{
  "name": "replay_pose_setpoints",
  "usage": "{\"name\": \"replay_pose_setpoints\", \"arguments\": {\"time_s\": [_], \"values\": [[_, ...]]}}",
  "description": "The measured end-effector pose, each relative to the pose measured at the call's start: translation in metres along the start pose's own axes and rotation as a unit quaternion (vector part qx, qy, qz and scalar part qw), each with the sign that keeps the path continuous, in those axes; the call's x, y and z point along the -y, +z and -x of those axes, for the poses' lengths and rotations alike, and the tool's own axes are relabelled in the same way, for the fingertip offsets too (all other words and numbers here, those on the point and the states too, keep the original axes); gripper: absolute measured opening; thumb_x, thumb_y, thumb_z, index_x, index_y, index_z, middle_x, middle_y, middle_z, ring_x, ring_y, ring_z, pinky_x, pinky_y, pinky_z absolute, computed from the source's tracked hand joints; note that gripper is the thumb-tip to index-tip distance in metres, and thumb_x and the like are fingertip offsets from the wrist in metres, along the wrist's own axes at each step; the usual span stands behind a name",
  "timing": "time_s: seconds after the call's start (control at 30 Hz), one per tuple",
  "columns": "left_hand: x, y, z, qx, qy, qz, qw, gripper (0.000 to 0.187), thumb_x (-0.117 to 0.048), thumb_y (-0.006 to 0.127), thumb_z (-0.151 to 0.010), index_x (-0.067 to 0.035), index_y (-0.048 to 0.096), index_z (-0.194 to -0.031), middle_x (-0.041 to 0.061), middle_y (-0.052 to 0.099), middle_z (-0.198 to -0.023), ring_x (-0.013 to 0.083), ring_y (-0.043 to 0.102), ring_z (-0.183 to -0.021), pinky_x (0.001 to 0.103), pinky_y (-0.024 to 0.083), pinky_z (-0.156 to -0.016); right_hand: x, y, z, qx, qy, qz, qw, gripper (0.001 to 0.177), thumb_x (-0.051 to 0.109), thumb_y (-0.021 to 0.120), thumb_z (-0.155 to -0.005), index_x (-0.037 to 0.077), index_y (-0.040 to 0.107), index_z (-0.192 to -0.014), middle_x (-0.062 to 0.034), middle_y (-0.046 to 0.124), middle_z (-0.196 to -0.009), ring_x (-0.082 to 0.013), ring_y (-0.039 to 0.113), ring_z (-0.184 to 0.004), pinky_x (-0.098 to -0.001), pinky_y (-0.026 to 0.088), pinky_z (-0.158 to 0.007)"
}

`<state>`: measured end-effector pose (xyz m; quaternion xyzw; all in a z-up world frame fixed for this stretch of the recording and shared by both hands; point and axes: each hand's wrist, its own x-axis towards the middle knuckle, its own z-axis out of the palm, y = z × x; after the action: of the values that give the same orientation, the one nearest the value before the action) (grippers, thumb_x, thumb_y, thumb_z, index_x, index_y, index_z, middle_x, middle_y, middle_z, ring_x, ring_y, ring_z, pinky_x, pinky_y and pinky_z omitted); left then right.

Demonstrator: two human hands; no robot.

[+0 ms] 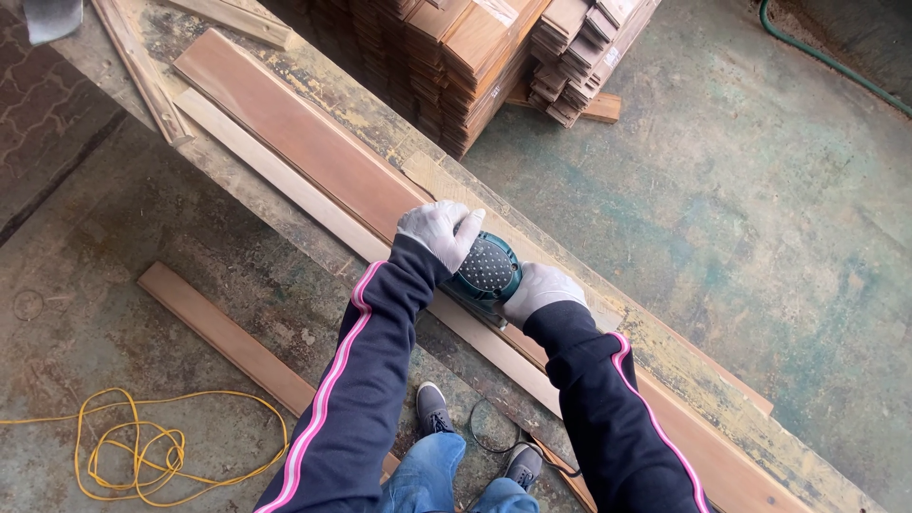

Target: Sanding wooden planks using a hand-held orbital sander.

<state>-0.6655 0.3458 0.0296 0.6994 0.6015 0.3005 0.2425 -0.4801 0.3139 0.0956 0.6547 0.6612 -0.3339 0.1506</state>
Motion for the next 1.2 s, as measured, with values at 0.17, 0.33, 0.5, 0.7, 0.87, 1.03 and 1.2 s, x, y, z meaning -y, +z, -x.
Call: {"name": "replay_pose_setpoints", "arguments": {"time_s": [0.17,0.33,0.5,0.7,0.87,1.03,1.2], "values": [[0.014,-0.013,-0.008,0.004,-0.008,-0.007,1.000,0.042,-0.041,0.055,-0.100,-0.007,0.073,-0.082,0.018,0.074,-0.089,0.0377,0.071,-0.082,0.047,0.055,-0.076,0.020,-0.007,-0.007,0.000,-0.006,-0.002,1.000,0.043,0.038,0.080,-0.073,0.012,0.075,-0.108,-0.0179,0.076,-0.098,-0.0348,0.074,-0.096,-0.0430,0.058,-0.087],[0.033,-0.030,-0.014,0.003,-0.019,-0.020,1.000,0.043,-0.040,0.055,-0.101,-0.007,0.072,-0.081,0.018,0.074,-0.087,0.0374,0.071,-0.080,0.047,0.055,-0.075,0.043,-0.010,-0.017,0.001,-0.021,-0.017,1.000,0.041,0.033,0.077,-0.075,0.014,0.075,-0.111,-0.0181,0.076,-0.098,-0.0355,0.074,-0.096,-0.0430,0.058,-0.087],[0.053,-0.045,-0.020,-0.013,-0.013,-0.032,0.999,0.041,-0.038,0.053,-0.102,-0.005,0.072,-0.084,0.018,0.073,-0.088,0.0366,0.070,-0.080,0.047,0.055,-0.076,0.068,-0.014,-0.024,0.000,-0.024,-0.021,1.000,0.037,0.026,0.071,-0.079,0.016,0.074,-0.114,-0.0171,0.076,-0.100,-0.0341,0.074,-0.098,-0.0428,0.058,-0.090],[0.067,-0.050,-0.022,-0.033,-0.014,-0.043,0.998,0.038,-0.033,0.053,-0.105,-0.006,0.073,-0.089,0.017,0.074,-0.090,0.0364,0.070,-0.080,0.047,0.054,-0.079,0.083,-0.022,-0.023,0.021,-0.010,-0.028,0.999,0.043,0.030,0.073,-0.079,0.018,0.071,-0.120,-0.0157,0.076,-0.102,-0.0315,0.075,-0.096,-0.0428,0.059,-0.089],[0.025,-0.037,0.003,-0.056,0.063,-0.050,0.995,0.030,-0.027,0.057,-0.106,-0.007,0.073,-0.091,0.018,0.072,-0.092,0.0399,0.069,-0.087,0.048,0.054,-0.078,0.040,-0.014,0.001,0.025,-0.014,-0.052,0.998,0.033,0.029,0.070,-0.078,0.010,0.075,-0.104,-0.0185,0.076,-0.097,-0.0344,0.075,-0.094,-0.0443,0.059,-0.086],[-0.036,0.008,0.034,-0.035,0.056,-0.028,0.997,0.031,-0.026,0.057,-0.107,-0.007,0.073,-0.087,0.017,0.070,-0.091,0.0398,0.068,-0.086,0.048,0.053,-0.078,-0.040,0.014,0.031,-0.023,-0.056,-0.076,0.995,0.026,0.019,0.068,-0.074,0.007,0.077,-0.095,-0.0217,0.074,-0.091,-0.0382,0.073,-0.090,-0.0466,0.058,-0.081],[-0.099,0.072,0.075,-0.014,0.029,-0.049,0.998,0.033,-0.029,0.058,-0.105,-0.006,0.072,-0.085,0.018,0.068,-0.085,0.0408,0.067,-0.081,0.048,0.052,-0.074,-0.128,0.031,0.085,-0.006,-0.042,-0.107,0.993,0.026,0.018,0.064,-0.077,0.006,0.072,-0.099,-0.0217,0.075,-0.091,-0.0381,0.074,-0.091,-0.0468,0.059,-0.082]]}}
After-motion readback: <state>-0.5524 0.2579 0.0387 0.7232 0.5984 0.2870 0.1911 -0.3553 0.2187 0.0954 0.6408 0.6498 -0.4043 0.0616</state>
